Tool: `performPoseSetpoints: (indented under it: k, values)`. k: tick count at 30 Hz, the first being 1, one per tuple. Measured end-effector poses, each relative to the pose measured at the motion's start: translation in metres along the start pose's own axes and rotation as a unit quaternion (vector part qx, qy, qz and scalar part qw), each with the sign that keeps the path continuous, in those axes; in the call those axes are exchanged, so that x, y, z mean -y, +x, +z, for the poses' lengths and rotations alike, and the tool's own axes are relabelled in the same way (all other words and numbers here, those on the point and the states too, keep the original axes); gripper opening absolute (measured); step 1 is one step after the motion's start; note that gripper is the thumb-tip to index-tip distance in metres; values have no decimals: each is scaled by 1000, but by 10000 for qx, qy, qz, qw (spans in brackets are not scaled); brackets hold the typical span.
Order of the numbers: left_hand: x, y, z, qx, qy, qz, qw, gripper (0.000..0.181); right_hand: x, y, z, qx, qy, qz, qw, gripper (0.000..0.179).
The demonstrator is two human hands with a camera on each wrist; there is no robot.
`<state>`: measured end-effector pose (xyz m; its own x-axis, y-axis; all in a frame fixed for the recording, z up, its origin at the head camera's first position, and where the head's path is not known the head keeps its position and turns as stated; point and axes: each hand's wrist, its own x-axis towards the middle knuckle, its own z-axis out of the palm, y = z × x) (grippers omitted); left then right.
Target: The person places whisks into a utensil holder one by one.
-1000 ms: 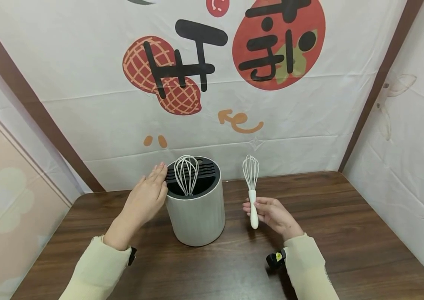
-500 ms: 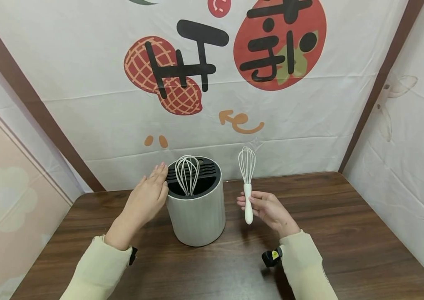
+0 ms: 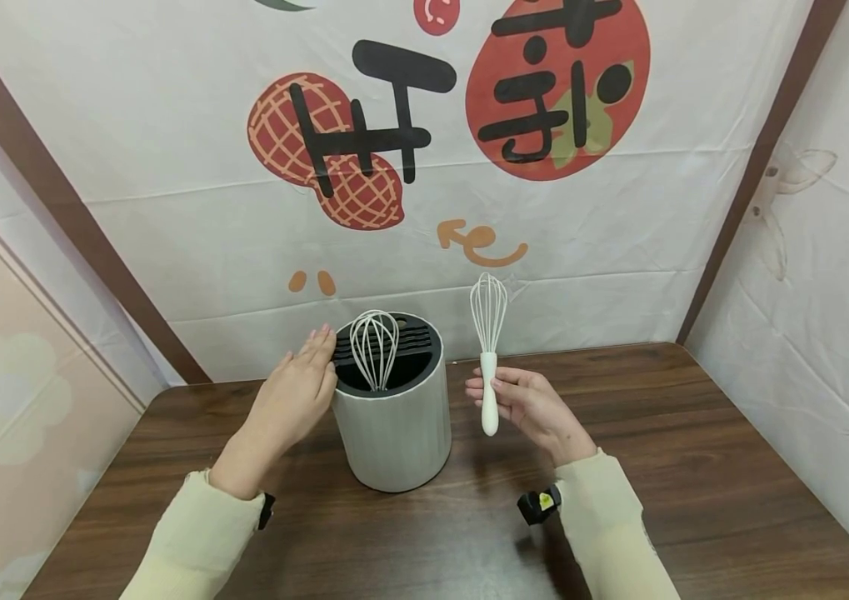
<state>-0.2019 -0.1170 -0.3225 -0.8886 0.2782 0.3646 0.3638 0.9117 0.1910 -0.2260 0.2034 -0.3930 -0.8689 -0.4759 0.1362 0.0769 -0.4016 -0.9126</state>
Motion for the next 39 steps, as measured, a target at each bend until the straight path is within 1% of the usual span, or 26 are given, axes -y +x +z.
performPoseSetpoints:
  k: [4, 8, 10, 15, 22, 27, 34, 39]
  values:
    - [0, 1, 0, 7, 9, 4, 10000, 49, 5, 3, 5, 52, 137, -26, 9999, 30]
    - [0, 1, 0, 35, 20, -2, 10000, 49, 9, 6, 11, 5, 105, -70, 9999, 28]
    - [0, 1, 0, 40, 11, -6, 10000, 49, 11, 7, 14, 9, 88, -110, 9999, 30]
    - [1, 1, -1, 51, -16, -21, 10000, 49, 15, 9, 20, 159, 199, -257, 9993, 35]
    - [1, 1, 0, 79, -2, -35, 10000, 49, 17, 11, 25, 443, 371, -400, 9975, 33]
    - [1, 2, -1, 68, 10, -26, 10000, 49, 21, 14, 30, 458, 236, -481, 9975, 34]
    - [1, 2, -1, 99, -3, -32, 9999, 49, 32, 22, 43, 341, 109, -508, 9981, 29]
    - [2, 2, -1, 89, -20, -39, 10000, 49, 40, 29, 52, 468, 188, -561, 9971, 33]
